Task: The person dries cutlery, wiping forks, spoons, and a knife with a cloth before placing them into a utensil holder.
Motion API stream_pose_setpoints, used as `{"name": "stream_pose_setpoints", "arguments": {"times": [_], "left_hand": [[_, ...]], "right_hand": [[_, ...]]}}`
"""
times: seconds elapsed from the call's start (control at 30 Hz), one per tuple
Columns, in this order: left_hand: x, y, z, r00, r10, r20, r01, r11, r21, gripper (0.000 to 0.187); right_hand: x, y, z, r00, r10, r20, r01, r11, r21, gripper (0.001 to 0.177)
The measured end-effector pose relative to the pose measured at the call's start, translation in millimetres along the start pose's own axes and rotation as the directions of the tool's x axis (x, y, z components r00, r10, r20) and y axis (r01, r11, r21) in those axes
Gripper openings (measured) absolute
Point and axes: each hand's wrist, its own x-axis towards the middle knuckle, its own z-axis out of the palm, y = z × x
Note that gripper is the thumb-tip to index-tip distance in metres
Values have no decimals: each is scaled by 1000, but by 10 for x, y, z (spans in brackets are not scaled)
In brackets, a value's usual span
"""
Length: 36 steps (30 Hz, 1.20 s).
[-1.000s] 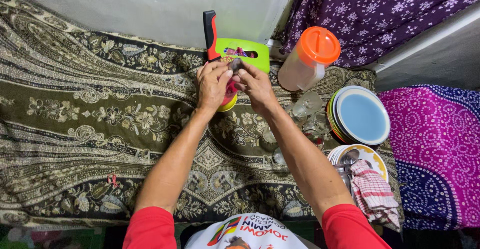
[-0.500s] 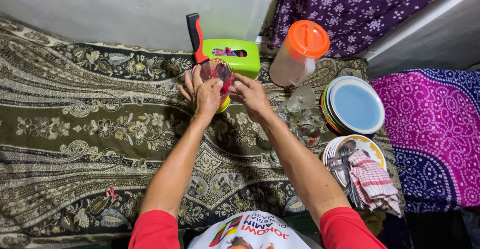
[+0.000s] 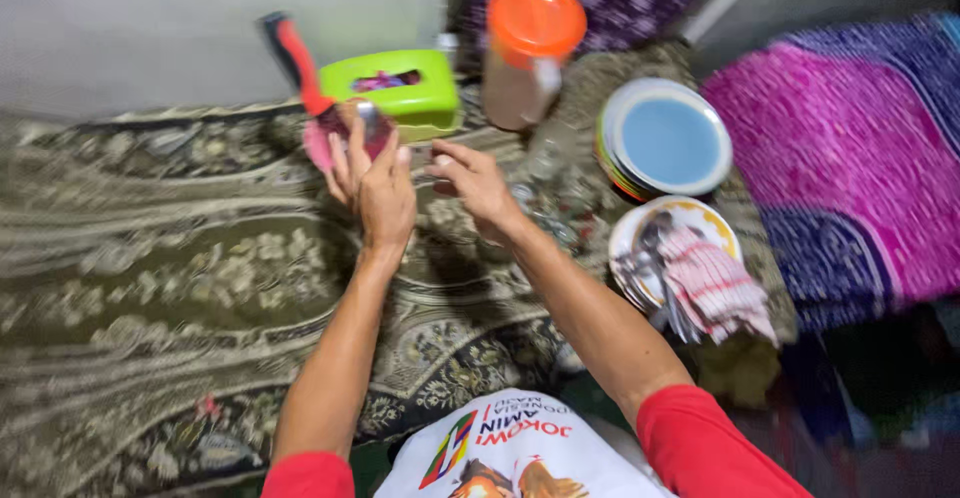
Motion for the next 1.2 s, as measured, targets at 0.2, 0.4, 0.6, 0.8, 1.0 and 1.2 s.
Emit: {"name": "stream_pose_setpoints", "arguments": {"times": [0.2,0.4,0.6,0.8,1.0,1.2], "left_hand": [[-635,793,154,984,121,131,-78,954,-290,28],[-1154,1372,598,923,184,339,14,862,-506,24],[-1509,1707,1080,858,337,388,-177,903,-392,23],[-1645,1942,1340,780,401,480,-288,912,-294,21],[-1704,2049,1539,758,452,471,-384,892,-238,24],[-1805,2082,1653,768,430,474,-413,899,-146,23]], "right_hand": [[-853,-499,-569,955,-286,-74,238,895,-378,42],[-1883,-922,-1323,862,-494,-112,247,603,-759,38],[-2533,-909,-2104,855,-462,-235,-144,225,-964,62],[-2633,-634,-2387,920,-112,-376,-346,217,-913,95],[-2639,-155,-2851,872,-421,-251,-130,295,-947,65],[-2812,-569,-3351,822,-275,-499,-220,655,-723,52]]}}
